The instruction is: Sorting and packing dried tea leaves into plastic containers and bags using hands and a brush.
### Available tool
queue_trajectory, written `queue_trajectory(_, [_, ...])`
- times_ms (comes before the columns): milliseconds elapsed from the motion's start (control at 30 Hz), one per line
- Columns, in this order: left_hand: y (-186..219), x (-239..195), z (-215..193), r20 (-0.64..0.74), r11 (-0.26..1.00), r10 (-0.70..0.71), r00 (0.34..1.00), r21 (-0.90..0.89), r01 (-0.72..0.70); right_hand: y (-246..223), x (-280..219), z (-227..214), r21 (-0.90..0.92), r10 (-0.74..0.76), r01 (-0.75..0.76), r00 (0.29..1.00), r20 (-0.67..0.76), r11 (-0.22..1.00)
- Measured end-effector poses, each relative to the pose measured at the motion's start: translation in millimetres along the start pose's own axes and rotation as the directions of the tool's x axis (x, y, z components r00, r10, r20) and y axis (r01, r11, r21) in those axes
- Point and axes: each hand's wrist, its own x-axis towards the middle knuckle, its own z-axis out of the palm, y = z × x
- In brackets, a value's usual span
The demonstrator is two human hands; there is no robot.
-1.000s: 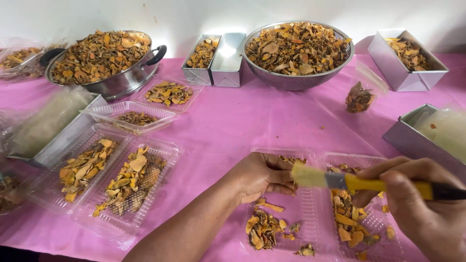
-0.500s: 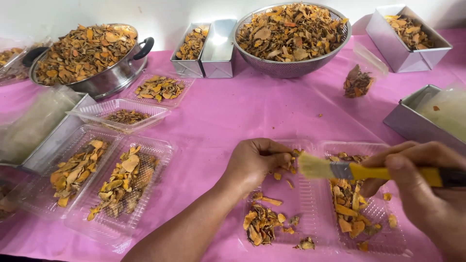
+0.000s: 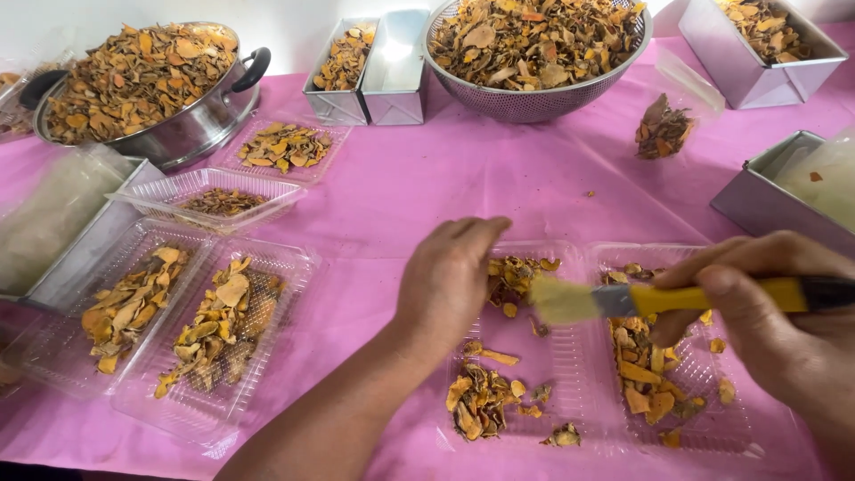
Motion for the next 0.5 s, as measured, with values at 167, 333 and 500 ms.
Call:
queue_trajectory(167, [-16.3, 6.3, -14.1, 0.12, 0.979, -0.201, 0.972, 0.016, 0.201, 19.7, 1.4, 8.8, -0.231, -0.063, 0.123, 0.965, 0.254, 0.965])
queue_trajectory(333, [-14.9, 7.1, -26.6, 0.291, 0.941, -0.337, 0.895, 0.122, 0.315, 11.4, 0.7, 6.7, -0.232, -0.11, 0.169, 0.962, 0.249, 0.958])
queue_trajectory(500, [4.5, 14.0, -47.4, 0.577, 0.818, -0.576, 0.58, 0.407, 0.407, 30.0, 2.4, 11.3, -0.226, -0.135, 0.25, 0.895, 0.425, 0.942])
